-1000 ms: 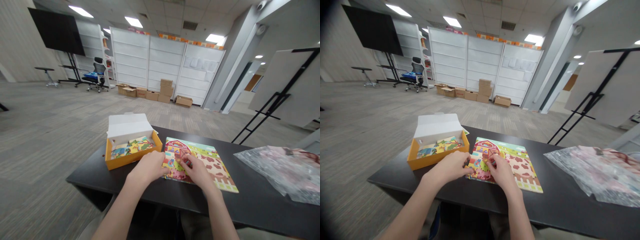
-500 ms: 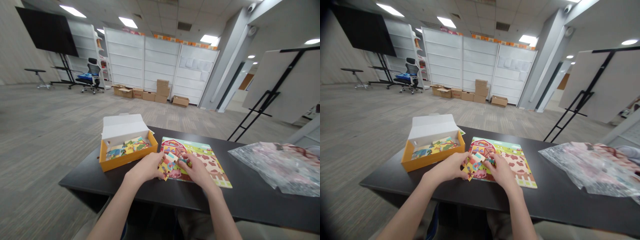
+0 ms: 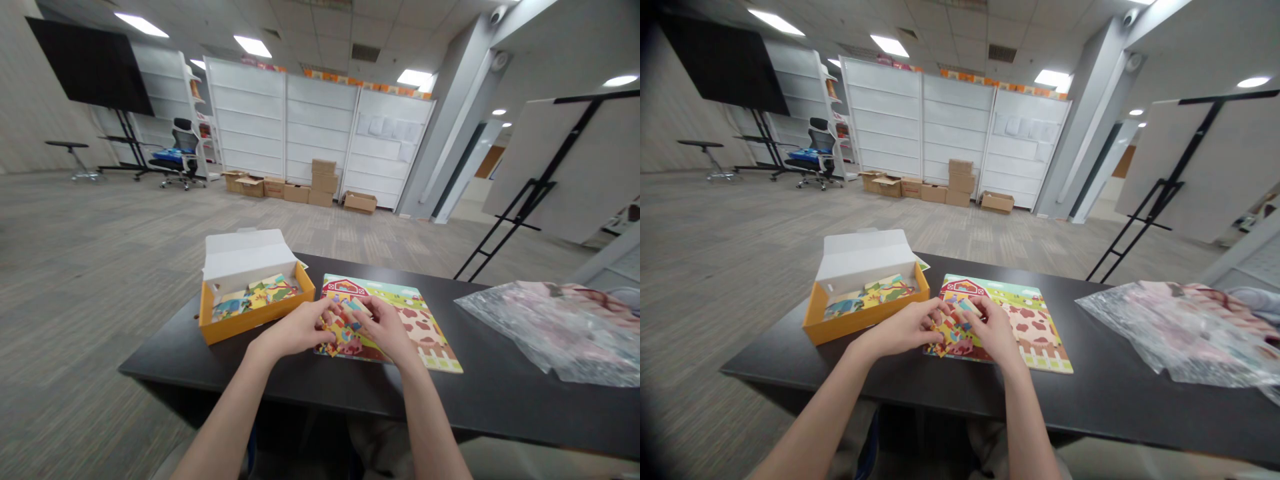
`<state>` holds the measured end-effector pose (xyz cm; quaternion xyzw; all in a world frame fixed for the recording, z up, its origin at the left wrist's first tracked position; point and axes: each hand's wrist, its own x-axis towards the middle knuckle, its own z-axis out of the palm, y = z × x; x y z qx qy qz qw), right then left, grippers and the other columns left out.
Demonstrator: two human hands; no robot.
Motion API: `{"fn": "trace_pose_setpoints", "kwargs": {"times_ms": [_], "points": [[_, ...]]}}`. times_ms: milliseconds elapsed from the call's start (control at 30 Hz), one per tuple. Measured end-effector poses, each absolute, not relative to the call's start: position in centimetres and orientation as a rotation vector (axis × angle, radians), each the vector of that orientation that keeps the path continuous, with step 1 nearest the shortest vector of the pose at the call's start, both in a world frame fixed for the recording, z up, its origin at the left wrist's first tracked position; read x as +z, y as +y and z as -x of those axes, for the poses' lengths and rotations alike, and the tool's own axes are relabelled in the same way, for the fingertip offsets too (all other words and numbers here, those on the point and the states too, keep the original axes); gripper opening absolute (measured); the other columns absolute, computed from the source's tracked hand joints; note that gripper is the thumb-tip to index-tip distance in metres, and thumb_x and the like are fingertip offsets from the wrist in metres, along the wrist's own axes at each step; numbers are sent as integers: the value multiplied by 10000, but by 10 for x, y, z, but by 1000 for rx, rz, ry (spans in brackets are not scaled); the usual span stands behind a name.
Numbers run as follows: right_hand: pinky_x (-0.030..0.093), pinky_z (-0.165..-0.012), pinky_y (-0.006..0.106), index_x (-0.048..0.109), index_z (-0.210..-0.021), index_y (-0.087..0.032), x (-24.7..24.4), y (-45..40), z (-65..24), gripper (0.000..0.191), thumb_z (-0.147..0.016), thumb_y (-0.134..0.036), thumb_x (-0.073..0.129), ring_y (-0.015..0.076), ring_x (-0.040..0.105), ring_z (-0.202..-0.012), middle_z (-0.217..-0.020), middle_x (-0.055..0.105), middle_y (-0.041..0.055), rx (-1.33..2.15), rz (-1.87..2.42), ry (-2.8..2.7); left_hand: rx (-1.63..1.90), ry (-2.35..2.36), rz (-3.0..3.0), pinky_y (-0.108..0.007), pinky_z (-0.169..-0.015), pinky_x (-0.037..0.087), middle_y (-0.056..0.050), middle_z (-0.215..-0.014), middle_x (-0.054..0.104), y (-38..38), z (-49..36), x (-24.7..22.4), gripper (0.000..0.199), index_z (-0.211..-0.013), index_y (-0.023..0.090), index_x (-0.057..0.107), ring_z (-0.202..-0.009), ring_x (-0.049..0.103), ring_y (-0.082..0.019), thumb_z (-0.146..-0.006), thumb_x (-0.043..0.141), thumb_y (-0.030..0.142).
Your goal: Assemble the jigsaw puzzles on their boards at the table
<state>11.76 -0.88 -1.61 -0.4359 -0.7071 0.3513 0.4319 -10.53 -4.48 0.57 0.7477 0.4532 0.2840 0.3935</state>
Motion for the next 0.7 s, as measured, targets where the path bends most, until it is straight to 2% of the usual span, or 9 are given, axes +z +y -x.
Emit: {"fn": "trace_pose_setpoints", "kwargs": {"times_ms": [133, 267, 367, 467, 600, 700], "points": [[535, -760, 347, 712, -926, -208, -8, -9, -120, 287, -819, -474, 718, 233, 682, -848, -924, 752, 59, 776, 1092, -1569, 822, 1056, -1734, -274, -696, 550, -11, -831, 672, -44, 108, 10, 339, -1044, 183, 619, -792, 680, -183, -751, 745, 297], [539, -715, 328, 683, -946, -208, 3, -12, -121, 384, -735, -503, 807, 193, 668, -745, -839, 740, 37, 977, 1006, -1331, 998, 1210, -1664, -309, -751, 568, -66, -908, 706, -39, 108, 11, 196, -941, 152, 651, -820, 701, -189, -825, 670, 309], [531, -661, 307, 687, -904, -206, 5, -14, -119, 392, -703, -505, 840, 176, 650, -691, -773, 722, 22, 1136, 978, -1406, 1120, 1166, -1576, -321, -803, 575, -87, -987, 725, -35, 102, 9, 204, -968, 147, 652, -885, 717, -199, -845, 650, 310], [525, -645, 297, 682, -841, -198, -1, -11, -114, 378, -709, -518, 835, 176, 650, -698, -781, 713, 27, 1089, 1005, -1467, 1187, 1056, -1518, -322, -809, 579, -84, -1001, 729, -34, 92, 8, 229, -1005, 146, 657, -905, 717, -200, -864, 640, 325], [531, -657, 304, 652, -845, -198, -11, -6, -109, 380, -745, -531, 805, 182, 665, -706, -782, 710, 28, 1083, 1028, -1443, 1212, 1019, -1533, -329, -814, 582, -73, -948, 729, -35, 77, 5, 219, -1004, 145, 643, -869, 724, -198, -855, 655, 306], [517, -632, 287, 621, -894, -208, -12, -6, -105, 394, -738, -513, 816, 159, 641, -658, -762, 695, 2, 1077, 983, -1400, 1209, 1029, -1553, -307, -744, 588, -60, -926, 725, -36, 70, 6, 282, -1042, 155, 615, -789, 725, -182, -798, 705, 262]]}}
